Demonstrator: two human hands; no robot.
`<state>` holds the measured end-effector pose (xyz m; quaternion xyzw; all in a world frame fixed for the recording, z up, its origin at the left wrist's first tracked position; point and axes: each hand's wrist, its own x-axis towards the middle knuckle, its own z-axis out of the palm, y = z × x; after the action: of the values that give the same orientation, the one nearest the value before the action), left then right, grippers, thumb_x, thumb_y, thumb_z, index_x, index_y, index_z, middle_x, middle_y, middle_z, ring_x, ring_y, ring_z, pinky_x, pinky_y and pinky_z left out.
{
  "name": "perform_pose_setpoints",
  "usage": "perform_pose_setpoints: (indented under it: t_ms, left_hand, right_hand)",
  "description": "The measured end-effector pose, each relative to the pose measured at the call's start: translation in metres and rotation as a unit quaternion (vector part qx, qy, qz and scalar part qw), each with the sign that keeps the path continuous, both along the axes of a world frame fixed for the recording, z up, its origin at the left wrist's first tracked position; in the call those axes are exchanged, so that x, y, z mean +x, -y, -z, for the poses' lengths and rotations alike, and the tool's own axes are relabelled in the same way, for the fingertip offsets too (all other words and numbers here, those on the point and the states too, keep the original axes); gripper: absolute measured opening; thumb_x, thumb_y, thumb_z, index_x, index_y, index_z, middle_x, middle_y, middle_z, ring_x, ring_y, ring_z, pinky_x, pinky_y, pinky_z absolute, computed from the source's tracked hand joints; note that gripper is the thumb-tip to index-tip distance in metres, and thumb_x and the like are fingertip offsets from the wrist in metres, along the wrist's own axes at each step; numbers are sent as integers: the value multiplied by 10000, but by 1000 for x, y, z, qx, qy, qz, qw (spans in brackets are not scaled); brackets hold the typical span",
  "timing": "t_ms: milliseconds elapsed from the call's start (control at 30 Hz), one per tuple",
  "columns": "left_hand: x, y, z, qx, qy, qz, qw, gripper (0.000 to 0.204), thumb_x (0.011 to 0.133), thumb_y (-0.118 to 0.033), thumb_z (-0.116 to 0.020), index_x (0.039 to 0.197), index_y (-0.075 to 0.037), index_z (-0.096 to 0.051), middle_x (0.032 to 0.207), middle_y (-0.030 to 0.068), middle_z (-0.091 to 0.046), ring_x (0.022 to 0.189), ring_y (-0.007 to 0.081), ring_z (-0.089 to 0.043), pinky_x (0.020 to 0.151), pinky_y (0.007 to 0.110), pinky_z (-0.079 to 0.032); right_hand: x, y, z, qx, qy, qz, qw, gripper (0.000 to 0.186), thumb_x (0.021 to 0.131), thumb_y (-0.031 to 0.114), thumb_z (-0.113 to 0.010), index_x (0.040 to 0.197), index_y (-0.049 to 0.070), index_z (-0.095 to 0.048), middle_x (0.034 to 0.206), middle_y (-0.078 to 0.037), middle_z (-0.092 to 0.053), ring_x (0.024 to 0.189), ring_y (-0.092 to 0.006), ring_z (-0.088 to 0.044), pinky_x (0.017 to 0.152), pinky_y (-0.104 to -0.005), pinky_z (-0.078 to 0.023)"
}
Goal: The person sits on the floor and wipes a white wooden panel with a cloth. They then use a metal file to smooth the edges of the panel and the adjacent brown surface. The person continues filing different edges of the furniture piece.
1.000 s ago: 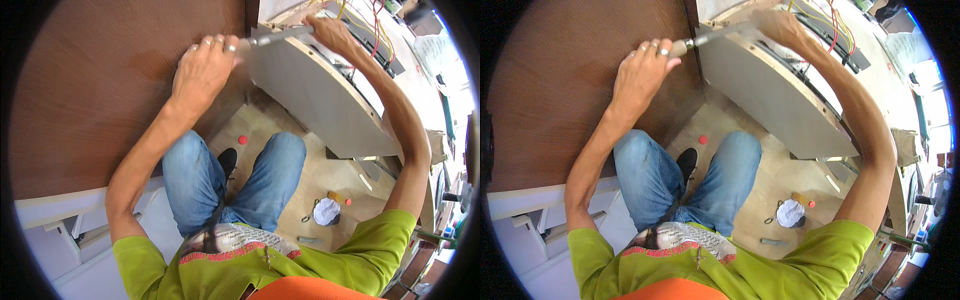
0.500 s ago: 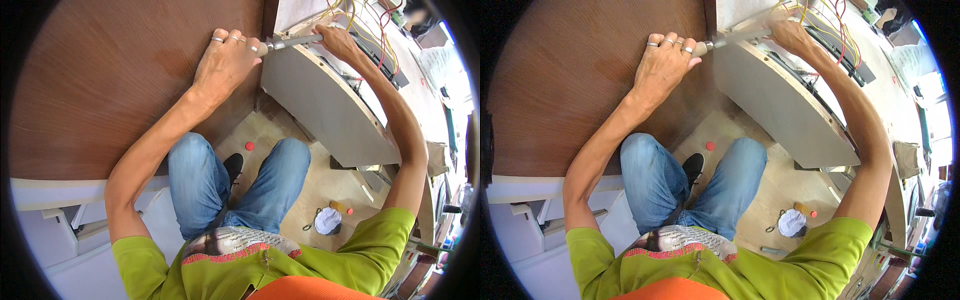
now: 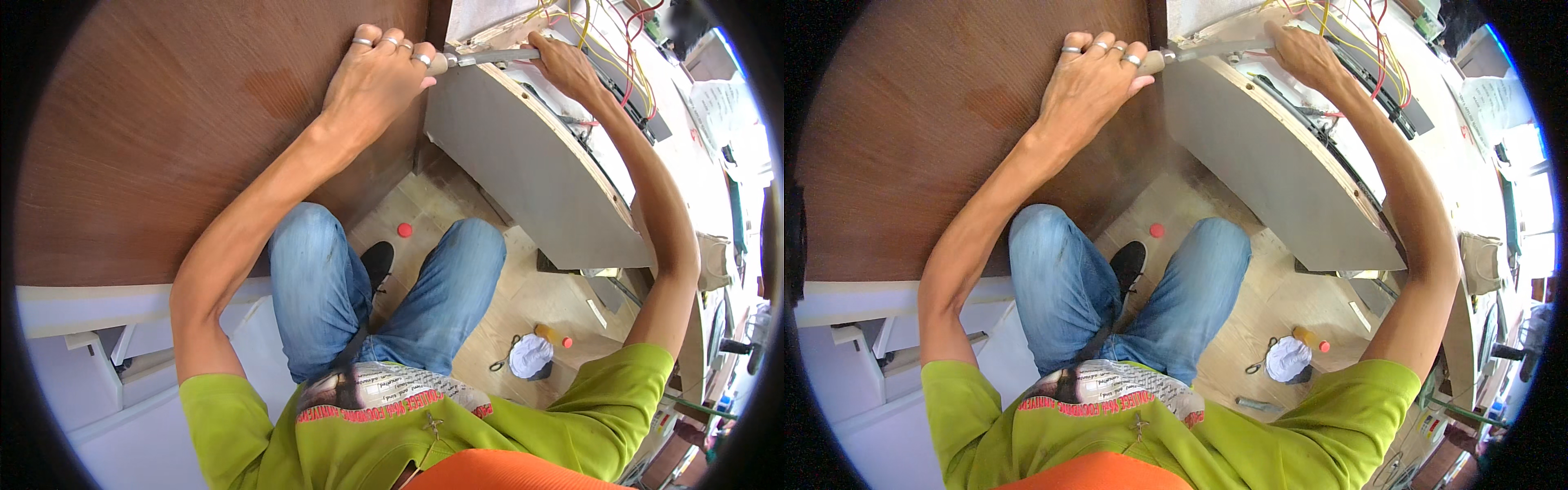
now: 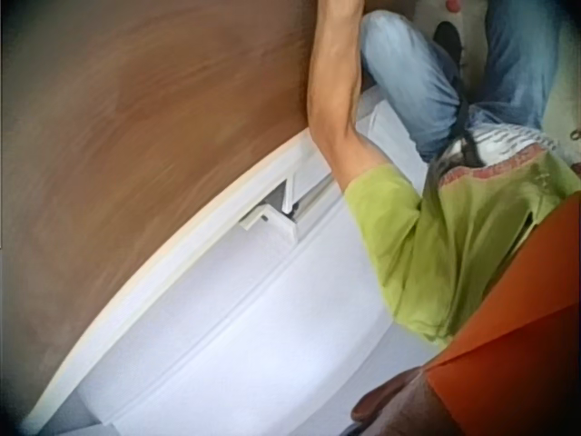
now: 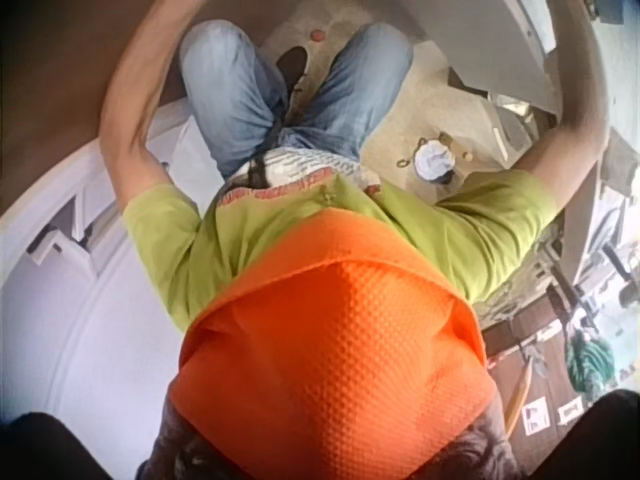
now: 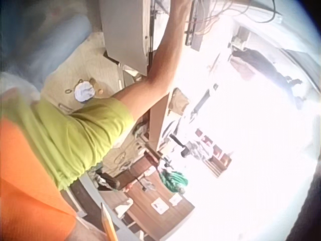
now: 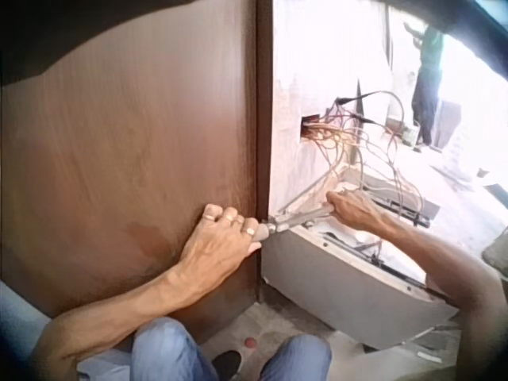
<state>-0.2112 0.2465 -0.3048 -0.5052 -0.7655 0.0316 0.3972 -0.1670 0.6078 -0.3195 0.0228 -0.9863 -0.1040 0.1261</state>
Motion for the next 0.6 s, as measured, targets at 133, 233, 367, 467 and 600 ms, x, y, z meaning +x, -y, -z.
perform_pose_setpoints:
  t_ms: [133, 233, 367, 467, 600]
  left_hand:
    - [20, 34, 7, 34, 38, -11, 999, 331, 931, -392, -695, 1045, -94, -608, 903, 50, -682, 907, 202, -658, 825, 362, -470]
    - [46, 55, 4, 48, 117, -52, 991, 352, 936, -374, -697, 1090, -80, -580, 941, 80, -677, 814, 253, -711, 707, 373, -545]
    - [65, 81, -4, 60, 185, -83, 977, 353, 945, -355, -695, 1130, -78, -579, 957, 113, -677, 787, 310, -725, 662, 401, -571]
    - [75, 99, -4, 61, 211, -99, 971, 367, 946, -358, -694, 1156, -78, -585, 961, 125, -683, 802, 321, -724, 667, 407, -570]
    - [86, 121, 4, 74, 249, -127, 957, 390, 948, -361, -697, 1185, -72, -587, 981, 140, -695, 824, 343, -724, 676, 425, -570]
  right_hand:
    - [20, 14, -11, -19, -90, -128, 987, 294, 1014, 323, -630, 1195, 97, -582, 967, -159, -723, 955, -342, -708, 826, -454, -581]
    - [28, 30, -21, 11, -128, -191, 973, 306, 990, 350, -662, 1207, 136, -639, 981, -124, -731, 985, -314, -712, 852, -428, -594]
    - [28, 41, -27, -10, -156, -233, 960, 254, 980, 328, -678, 1159, 150, -692, 993, -83, -727, 903, -280, -725, 808, -419, -599]
    - [33, 44, -31, -43, -116, -188, 974, 185, 1016, 256, -647, 1130, 117, -688, 1044, -40, -716, 817, -246, -717, 720, -415, -581]
    - [63, 101, -67, -109, -52, -149, 982, 199, 1045, 259, -603, 1068, 73, -669, 871, -90, -701, 705, -266, -693, 668, -399, -540]
